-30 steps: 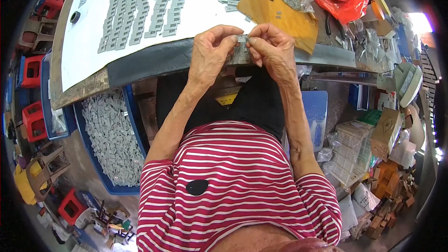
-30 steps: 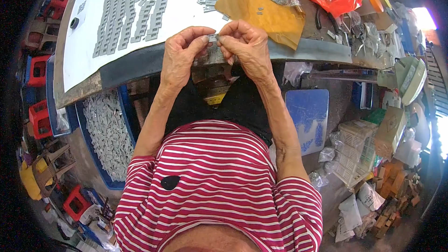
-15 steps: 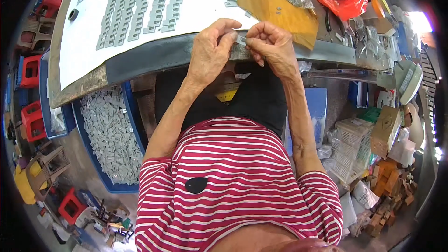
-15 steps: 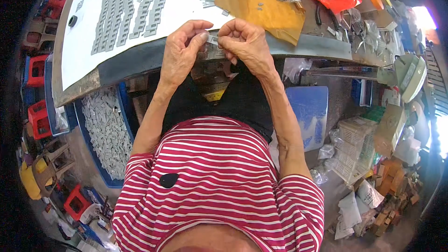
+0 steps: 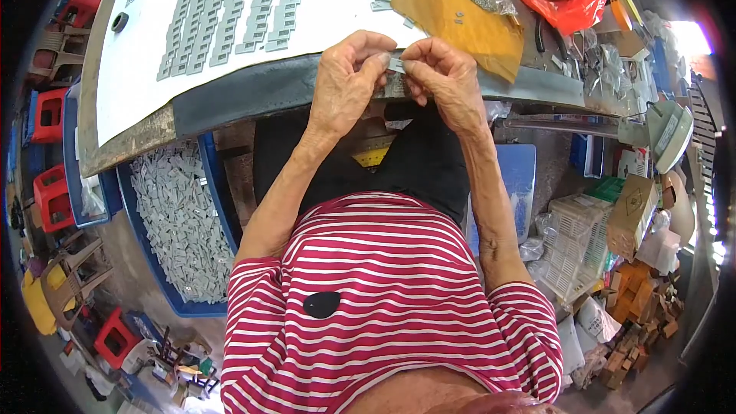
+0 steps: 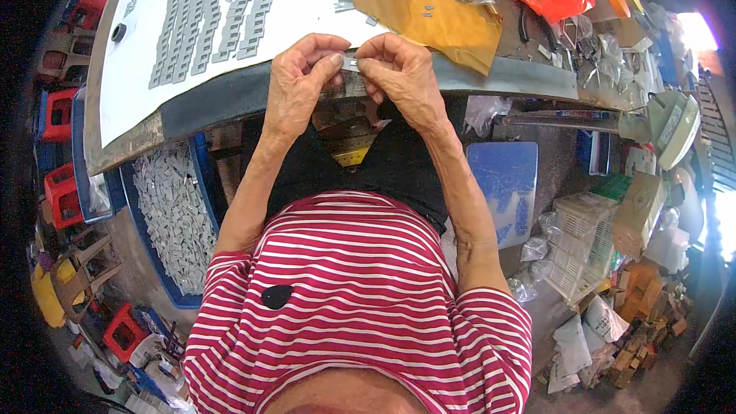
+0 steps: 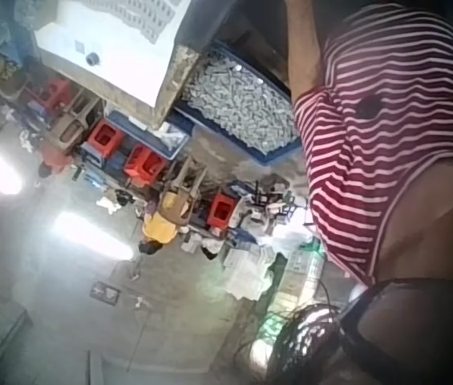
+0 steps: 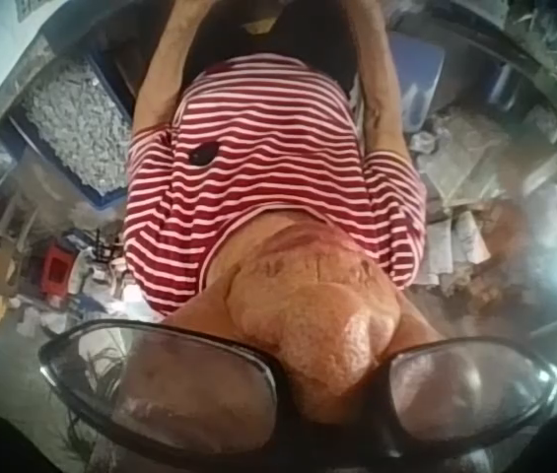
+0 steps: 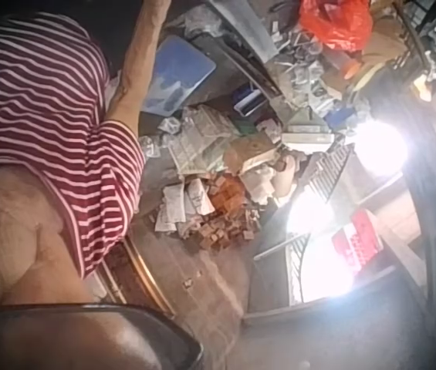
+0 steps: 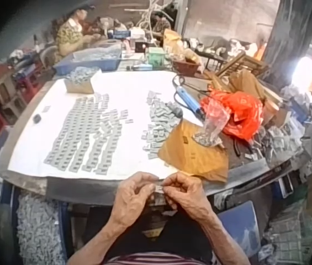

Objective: Inspecting and sorting small grey hardware components at a workbench.

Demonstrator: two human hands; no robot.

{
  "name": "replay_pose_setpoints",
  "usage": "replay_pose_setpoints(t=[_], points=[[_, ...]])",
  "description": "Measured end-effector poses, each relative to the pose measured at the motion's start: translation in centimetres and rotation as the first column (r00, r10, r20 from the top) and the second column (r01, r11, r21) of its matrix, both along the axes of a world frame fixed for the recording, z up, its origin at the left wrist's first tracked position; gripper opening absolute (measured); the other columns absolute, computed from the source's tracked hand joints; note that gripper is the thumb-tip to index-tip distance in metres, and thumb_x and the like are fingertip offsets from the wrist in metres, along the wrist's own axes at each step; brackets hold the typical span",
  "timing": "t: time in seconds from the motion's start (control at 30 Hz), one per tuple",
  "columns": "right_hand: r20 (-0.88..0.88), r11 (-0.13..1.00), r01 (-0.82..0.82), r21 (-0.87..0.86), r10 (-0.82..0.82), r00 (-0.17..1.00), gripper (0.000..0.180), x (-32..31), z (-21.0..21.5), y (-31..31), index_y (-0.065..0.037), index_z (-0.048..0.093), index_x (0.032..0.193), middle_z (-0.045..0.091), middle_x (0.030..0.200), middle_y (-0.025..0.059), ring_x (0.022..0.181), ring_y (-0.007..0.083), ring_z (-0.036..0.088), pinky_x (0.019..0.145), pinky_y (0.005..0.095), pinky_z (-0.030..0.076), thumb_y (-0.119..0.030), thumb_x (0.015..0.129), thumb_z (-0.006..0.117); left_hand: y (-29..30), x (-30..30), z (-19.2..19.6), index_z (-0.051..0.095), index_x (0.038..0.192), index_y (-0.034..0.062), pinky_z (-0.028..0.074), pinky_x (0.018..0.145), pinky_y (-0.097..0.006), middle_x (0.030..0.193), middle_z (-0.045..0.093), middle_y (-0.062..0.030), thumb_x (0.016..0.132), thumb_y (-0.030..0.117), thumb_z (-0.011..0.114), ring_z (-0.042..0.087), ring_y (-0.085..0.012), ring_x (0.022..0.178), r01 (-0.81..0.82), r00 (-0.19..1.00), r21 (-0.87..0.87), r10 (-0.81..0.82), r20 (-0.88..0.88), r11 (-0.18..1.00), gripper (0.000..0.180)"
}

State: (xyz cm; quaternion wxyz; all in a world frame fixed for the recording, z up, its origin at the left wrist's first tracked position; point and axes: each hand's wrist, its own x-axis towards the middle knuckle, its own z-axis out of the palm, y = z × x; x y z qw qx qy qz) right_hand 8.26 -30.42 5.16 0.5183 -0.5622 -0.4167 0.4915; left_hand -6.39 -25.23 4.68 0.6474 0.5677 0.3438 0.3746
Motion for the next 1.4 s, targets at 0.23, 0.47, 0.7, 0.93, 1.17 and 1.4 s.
replay_pose_setpoints(t=[0.23,0.47,0.7,0.93,1.17,1.4], points=[[-0.033,0.999,-0.032,-0.006,0.032,0.999,0.009,0.0,0.0,0.3,0.001,0.057,0.086,0.054,0.063,0.0013,0.051,0.0057,0.05,0.045,0.0175,0.041,-0.005,0.079,0.058,0.2,-0.1,-0.2,0.059,0.092,-0.004,0.043,0.056,-0.019,0.069,0.058,-0.0021,0.08,0.001,0.051,0.05,-0.0054,0.059,-0.009,1.0,-0.032,0.009,0.015,0.999,0.015],[-0.01,0.998,-0.065,0.01,0.066,0.998,0.008,0.1,0.1,0.3,0.001,0.057,0.085,0.055,0.061,0.0017,0.05,0.0061,0.052,0.043,0.0182,0.043,-0.005,0.08,0.058,0.3,-0.2,-0.1,0.06,0.09,-0.0041,0.043,0.054,-0.018,0.067,0.059,-0.0025,0.079,0.001,0.052,0.051,-0.0055,0.057,-0.019,0.999,-0.067,0.021,0.028,0.998,0.015],[-0.009,0.998,-0.069,0.008,0.069,0.998,0.006,0.0,-0.5,0.0,0.0,0.057,0.083,0.055,0.06,0.0017,0.049,0.0059,0.053,0.043,0.0181,0.044,-0.005,0.079,0.058,-0.1,-0.2,-0.3,0.061,0.089,-0.0042,0.043,0.053,-0.018,0.066,0.059,-0.0025,0.079,0.002,0.053,0.051,-0.0054,0.057,-0.029,1.0,-0.058,0.029,0.005,0.998,0.014],[0.021,1.0,-0.005,0.029,0.005,1.0,0.004,-0.6,-0.9,-0.1,0.0,0.056,0.08,0.055,0.06,0.0012,0.048,0.0053,0.052,0.04,0.0177,0.041,-0.003,0.078,0.058,-0.3,-0.1,-0.2,0.062,0.089,-0.0038,0.043,0.053,-0.018,0.065,0.059,-0.0028,0.079,0.001,0.052,0.052,-0.0054,0.056,-0.044,0.999,-0.047,0.044,-0.009,0.998,0.015],[-0.033,0.996,0.069,0.061,-0.067,0.997,0.005,-0.9,-1.0,0.8,0.0,0.054,0.077,0.051,0.055,0.0004,0.044,0.005,0.048,0.038,0.0183,0.036,-0.003,0.078,0.058,0.4,0.0,0.0,0.062,0.089,-0.0026,0.042,0.051,-0.018,0.064,0.059,-0.0018,0.079,0.002,0.052,0.052,-0.0049,0.056,-0.047,0.998,-0.101,0.049,0.024,0.994,0.015],[0.211,0.997,0.073,0.02,-0.075,0.975,0.006,-0.8,0.6,1.1,0.0,0.055,0.074,0.049,0.053,0.0003,0.043,0.0056,0.045,0.037,0.02,0.033,-0.003,0.077,0.059,0.2,-1.6,1.5,0.061,0.095,0.0,0.047,0.066,-0.026,0.079,0.064,-0.0092,0.078,0.008,0.057,0.059,-0.0116,0.072,0.035,0.991,0.304,0.007,-0.136,0.952,0.02]])
